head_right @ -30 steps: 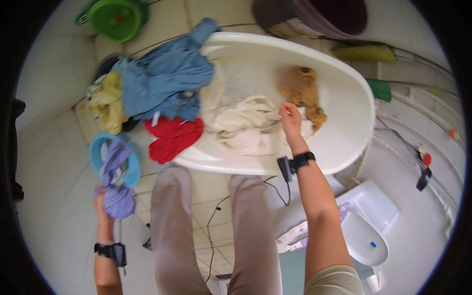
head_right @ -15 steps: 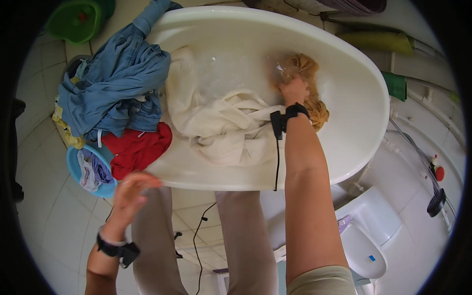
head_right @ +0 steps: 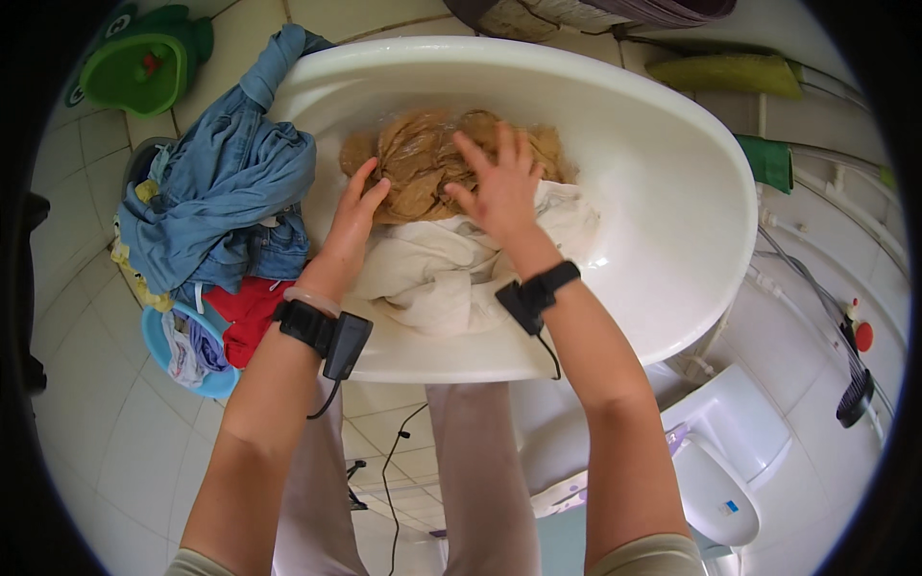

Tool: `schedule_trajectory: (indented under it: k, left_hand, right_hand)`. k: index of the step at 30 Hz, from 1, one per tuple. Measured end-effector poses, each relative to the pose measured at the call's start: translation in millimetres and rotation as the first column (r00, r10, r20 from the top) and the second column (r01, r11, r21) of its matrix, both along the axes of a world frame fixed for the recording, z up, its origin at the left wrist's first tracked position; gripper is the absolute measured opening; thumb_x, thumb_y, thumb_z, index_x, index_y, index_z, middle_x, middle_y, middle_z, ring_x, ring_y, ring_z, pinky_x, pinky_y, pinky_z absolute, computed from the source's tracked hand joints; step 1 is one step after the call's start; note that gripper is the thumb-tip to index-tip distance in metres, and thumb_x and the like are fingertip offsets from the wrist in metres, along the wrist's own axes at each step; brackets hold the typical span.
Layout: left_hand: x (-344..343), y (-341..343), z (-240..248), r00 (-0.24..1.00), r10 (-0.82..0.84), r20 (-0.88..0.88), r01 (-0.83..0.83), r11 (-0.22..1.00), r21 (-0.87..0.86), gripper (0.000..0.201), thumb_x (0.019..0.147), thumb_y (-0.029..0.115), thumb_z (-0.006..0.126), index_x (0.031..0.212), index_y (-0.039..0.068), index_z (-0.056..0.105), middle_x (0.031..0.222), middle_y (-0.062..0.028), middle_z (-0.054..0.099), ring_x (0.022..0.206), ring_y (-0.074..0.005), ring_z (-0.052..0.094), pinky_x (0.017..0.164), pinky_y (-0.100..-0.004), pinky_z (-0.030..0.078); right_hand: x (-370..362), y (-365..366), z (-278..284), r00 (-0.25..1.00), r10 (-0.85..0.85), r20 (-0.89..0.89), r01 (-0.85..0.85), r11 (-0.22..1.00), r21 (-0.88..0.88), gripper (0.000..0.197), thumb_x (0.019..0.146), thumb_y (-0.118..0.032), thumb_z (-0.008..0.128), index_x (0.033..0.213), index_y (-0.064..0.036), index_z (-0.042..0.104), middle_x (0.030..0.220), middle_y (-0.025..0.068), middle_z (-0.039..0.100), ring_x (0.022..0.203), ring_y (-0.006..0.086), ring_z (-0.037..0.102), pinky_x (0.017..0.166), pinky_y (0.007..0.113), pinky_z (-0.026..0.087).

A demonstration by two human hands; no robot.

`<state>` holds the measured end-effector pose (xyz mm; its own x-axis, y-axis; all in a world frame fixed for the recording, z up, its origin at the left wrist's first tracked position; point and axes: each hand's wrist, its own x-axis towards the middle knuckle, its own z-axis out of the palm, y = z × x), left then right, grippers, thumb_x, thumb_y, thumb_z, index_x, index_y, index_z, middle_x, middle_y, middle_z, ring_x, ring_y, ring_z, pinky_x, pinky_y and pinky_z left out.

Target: The person sits on the floor and hand-washes various garments in a white basin. They pick up items from a blue bowl, submerge them in the basin, agitate them by hand, and wring them out before placing them back into the bowl.

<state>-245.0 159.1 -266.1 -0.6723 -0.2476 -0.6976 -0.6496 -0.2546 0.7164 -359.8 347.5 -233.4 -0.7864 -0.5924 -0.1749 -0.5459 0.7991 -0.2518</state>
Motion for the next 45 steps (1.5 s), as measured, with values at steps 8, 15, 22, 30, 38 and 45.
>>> schedule_trajectory:
  k: [8,15,22,30,38,45]
  left_hand:
    - [-36,32,8,0.945,0.225,0.236,-0.322,0.763,0.56,0.08,0.091,0.05,0.059,0.149,0.009,0.022,0.153,-0.0096,0.027,0.139,-0.0258,0.028,0.113,-0.0452,0.019]
    - [-45,1,12,0.824,0.498,0.272,-0.501,0.413,0.76,0.051,0.095,0.05,0.051,0.125,0.01,0.054,0.12,-0.0084,0.06,0.109,-0.0251,0.059,0.095,-0.0402,0.048]
    - [-21,16,35,0.859,0.42,0.294,-0.503,0.577,0.644,0.038,0.097,0.032,0.052,0.124,0.005,0.053,0.114,-0.0078,0.063,0.104,-0.022,0.062,0.089,-0.0371,0.052]
    - [5,-6,13,0.874,0.312,0.371,-0.465,0.76,0.455,0.06,0.091,0.035,0.064,0.143,0.024,0.035,0.139,0.0003,0.04,0.111,-0.0241,0.045,0.097,-0.0391,0.037]
    - [0,8,-45,0.912,0.201,0.359,-0.333,0.873,0.356,0.071,0.092,0.046,0.056,0.15,0.019,0.023,0.152,-0.0045,0.028,0.128,-0.0307,0.04,0.105,-0.0438,0.033]
    - [-42,4,11,0.824,0.388,0.413,-0.561,0.455,0.691,0.07,0.091,0.063,0.046,0.141,0.013,0.039,0.14,-0.0117,0.047,0.126,-0.0308,0.048,0.103,-0.0491,0.041]
  right_hand:
    - [-40,-7,-100,0.901,-0.39,0.19,0.373,0.92,0.116,0.05,0.074,-0.027,0.072,0.12,-0.0121,0.059,0.116,0.0233,0.056,0.107,0.0409,0.053,0.085,0.051,0.047]
    - [17,-67,11,0.906,0.093,0.412,0.218,0.733,-0.645,0.036,0.065,-0.014,0.073,0.098,-0.0053,0.063,0.083,0.0187,0.06,0.076,0.0386,0.057,0.069,0.04,0.048]
    - [26,-48,-1,0.753,0.125,0.646,0.431,0.649,-0.627,0.041,0.064,-0.017,0.076,0.1,-0.0036,0.063,0.081,0.0183,0.06,0.077,0.0371,0.057,0.072,0.037,0.048]
    - [-2,-29,-29,0.963,-0.092,0.252,0.11,0.992,-0.059,0.074,0.07,-0.031,0.076,0.137,-0.0329,0.045,0.142,0.0206,0.031,0.126,0.0474,0.031,0.098,0.066,0.032]
    - [-16,-63,-93,0.988,-0.154,0.023,0.135,0.922,0.363,0.059,0.071,-0.031,0.077,0.126,-0.023,0.056,0.143,0.0175,0.04,0.125,0.0413,0.041,0.092,0.048,0.047]
    - [23,-55,-14,0.925,-0.054,0.377,0.275,0.779,-0.563,0.041,0.065,-0.018,0.079,0.101,-0.0032,0.065,0.101,0.0177,0.059,0.092,0.0345,0.058,0.081,0.038,0.048]
